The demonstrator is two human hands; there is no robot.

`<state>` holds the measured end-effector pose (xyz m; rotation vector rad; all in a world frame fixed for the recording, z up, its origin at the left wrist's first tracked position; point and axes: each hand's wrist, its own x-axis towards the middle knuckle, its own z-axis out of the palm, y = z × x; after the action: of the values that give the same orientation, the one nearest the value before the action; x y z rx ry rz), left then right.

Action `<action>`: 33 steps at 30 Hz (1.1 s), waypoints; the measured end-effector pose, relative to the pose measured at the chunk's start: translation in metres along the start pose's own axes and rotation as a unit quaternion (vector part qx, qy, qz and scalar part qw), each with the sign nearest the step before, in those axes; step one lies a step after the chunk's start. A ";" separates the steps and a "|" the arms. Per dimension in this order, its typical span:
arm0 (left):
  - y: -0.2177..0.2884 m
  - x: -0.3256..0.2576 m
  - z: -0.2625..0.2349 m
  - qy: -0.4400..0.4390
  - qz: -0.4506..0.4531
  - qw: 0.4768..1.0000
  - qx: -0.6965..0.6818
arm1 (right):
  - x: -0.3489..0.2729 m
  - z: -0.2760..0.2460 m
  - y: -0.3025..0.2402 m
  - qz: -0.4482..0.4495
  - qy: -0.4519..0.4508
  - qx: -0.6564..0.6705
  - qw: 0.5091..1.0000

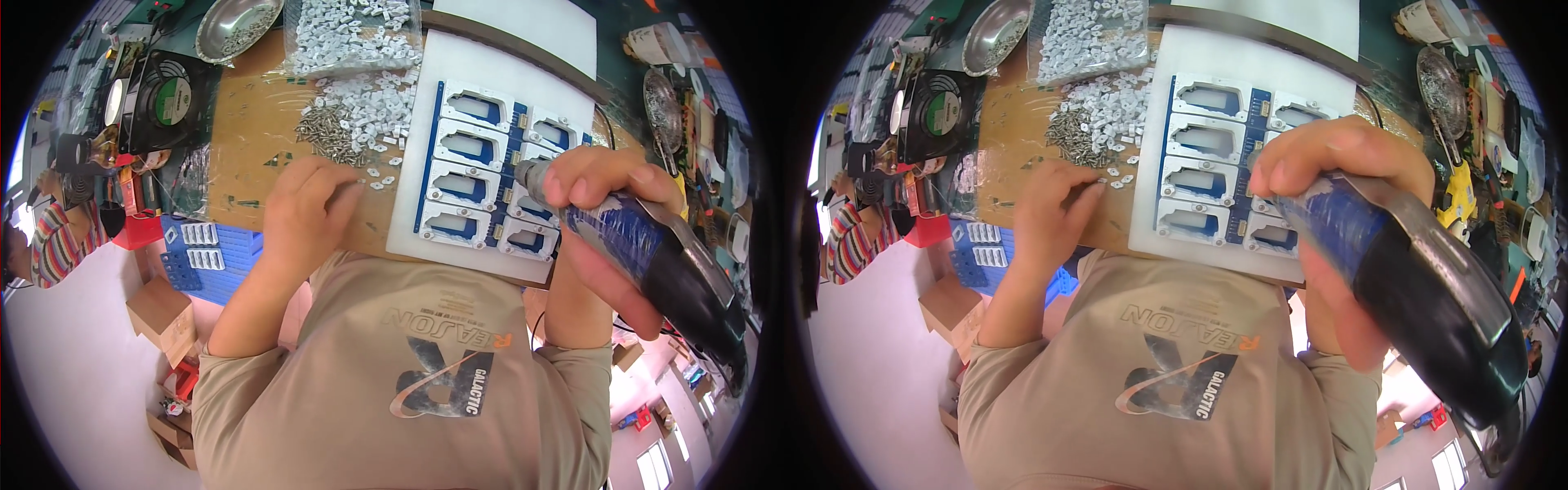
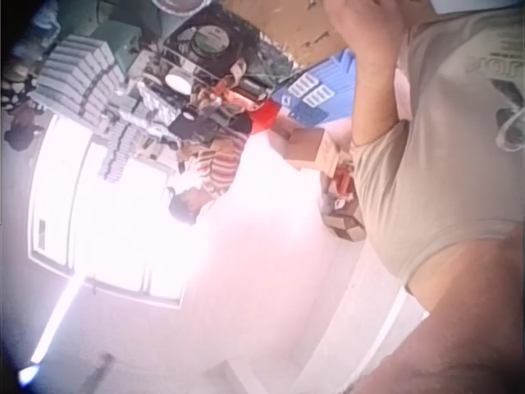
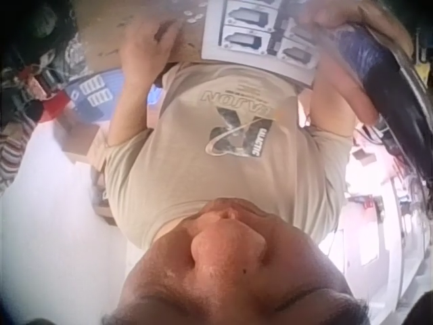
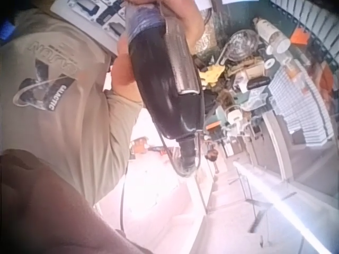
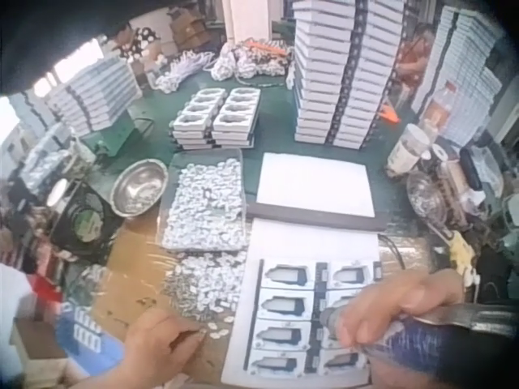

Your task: The person assembles electronic components into LED fixture housings by hand, securing them with screws using an electric screwdriver.

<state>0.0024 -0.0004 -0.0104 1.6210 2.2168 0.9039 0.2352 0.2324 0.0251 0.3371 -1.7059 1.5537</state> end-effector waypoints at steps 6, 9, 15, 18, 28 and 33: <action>0.000 0.001 0.003 0.037 0.029 0.997 0.054 | 0.009 0.011 -0.001 0.011 0.081 -0.031 0.996; -0.002 0.002 0.004 0.046 0.065 0.995 0.062 | 0.006 0.003 0.000 0.028 0.071 0.022 0.997; 0.021 0.026 0.002 0.043 0.110 0.993 0.023 | 0.011 -0.009 -0.022 0.016 -0.008 0.024 1.000; 0.050 0.047 0.019 0.052 0.172 0.984 -0.009 | 0.022 -0.013 -0.025 0.016 -0.056 0.033 0.998; 0.073 0.077 0.067 0.005 0.179 0.983 -0.045 | 0.032 -0.004 -0.025 0.063 -0.031 0.053 0.996; 0.073 0.079 0.067 -0.003 0.166 0.985 -0.054 | 0.032 -0.008 -0.017 0.046 -0.049 0.059 0.996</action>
<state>0.0667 0.1083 -0.0055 1.9710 1.8863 1.0787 0.2284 0.2463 0.0586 0.4060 -1.7306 1.7349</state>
